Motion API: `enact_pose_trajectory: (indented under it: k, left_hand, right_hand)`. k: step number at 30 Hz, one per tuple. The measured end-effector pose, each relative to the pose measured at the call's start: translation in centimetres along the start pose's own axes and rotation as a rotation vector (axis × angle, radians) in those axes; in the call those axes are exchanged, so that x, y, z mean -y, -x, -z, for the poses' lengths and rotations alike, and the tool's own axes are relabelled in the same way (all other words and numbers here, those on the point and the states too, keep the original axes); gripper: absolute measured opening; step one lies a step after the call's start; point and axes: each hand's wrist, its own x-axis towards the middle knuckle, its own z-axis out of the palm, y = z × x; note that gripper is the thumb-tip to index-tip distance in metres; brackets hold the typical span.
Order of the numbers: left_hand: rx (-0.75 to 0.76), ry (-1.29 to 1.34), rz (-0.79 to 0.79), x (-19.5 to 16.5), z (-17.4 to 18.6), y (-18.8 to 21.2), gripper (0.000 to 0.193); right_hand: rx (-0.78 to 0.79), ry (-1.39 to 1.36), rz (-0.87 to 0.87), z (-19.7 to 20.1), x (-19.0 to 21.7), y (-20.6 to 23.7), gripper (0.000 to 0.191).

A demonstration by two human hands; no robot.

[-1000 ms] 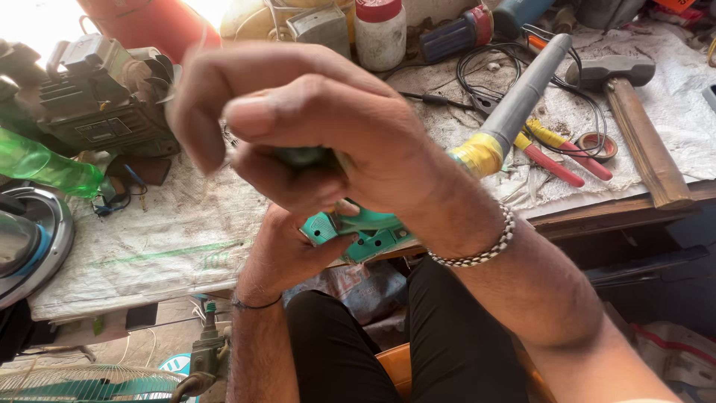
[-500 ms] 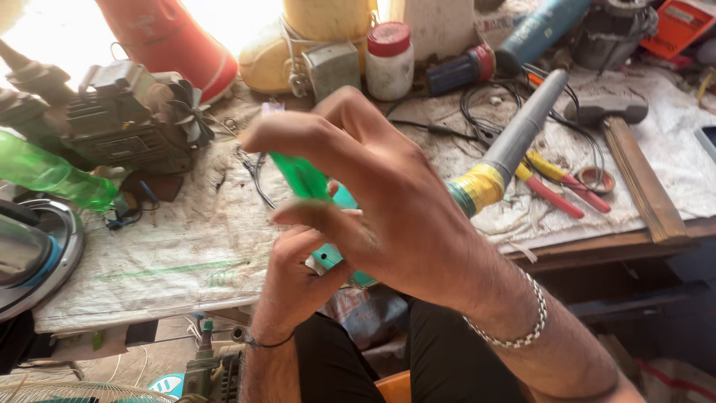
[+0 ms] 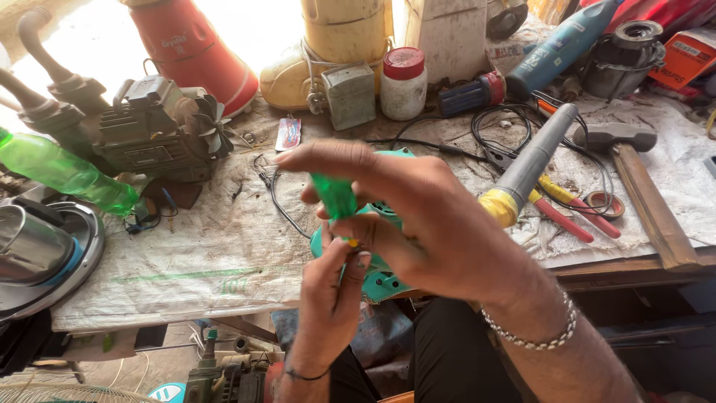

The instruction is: The person assembles a teal leaf blower on a workbench. They attach the handle, secure it with screws using a screwdriver, and then wrap yellow tape around the nozzle to secure it.

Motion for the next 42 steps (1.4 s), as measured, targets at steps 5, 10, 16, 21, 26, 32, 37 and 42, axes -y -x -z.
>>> enact_pose_trajectory:
  k: [5, 10, 16, 21, 26, 32, 37, 42]
  left_hand:
    - [-0.128, 0.083, -0.249, 0.5, -0.6, -0.2, 0.01]
    - [-0.211, 0.138, -0.235, 0.2, -0.6, -0.5, 0.015]
    - [-0.185, 0.122, -0.206, -0.1, -0.5, -0.5, 0.009]
    - [-0.087, 0.019, -0.504, 0.4, -0.1, -0.3, 0.019]
    - [0.022, 0.305, -0.065, 1.3, -0.2, -0.2, 0.009]
    - [-0.082, 0.285, -0.191, 1.4, 0.0, -0.7, 0.009]
    - [-0.096, 0.254, -0.228, 0.6, 0.2, -0.9, 0.011]
    - [-0.039, 0.259, -0.242, -0.3, 0.2, -1.2, 0.03]
  right_hand:
    - [-0.032, 0.098, -0.08, -0.7, 0.1, 0.5, 0.06]
    - [-0.026, 0.135, 0.013, -0.6, 1.1, 0.9, 0.057]
    - [-0.046, 0.242, -0.268, -0.7, 2.0, -1.6, 0.057]
    - [0.046, -0.006, 0.063, 0.5, 0.1, -0.2, 0.056]
    - [0.019, 0.181, 0.072, 0.7, -0.6, 0.0, 0.06]
    - [0.116, 0.063, 0.079, 1.1, 1.0, -0.8, 0.064]
    - [0.098, 0.295, 0.186, 1.8, 0.5, -1.1, 0.064]
    - [0.24, -0.113, 0.046, 2.5, -0.7, -2.1, 0.057]
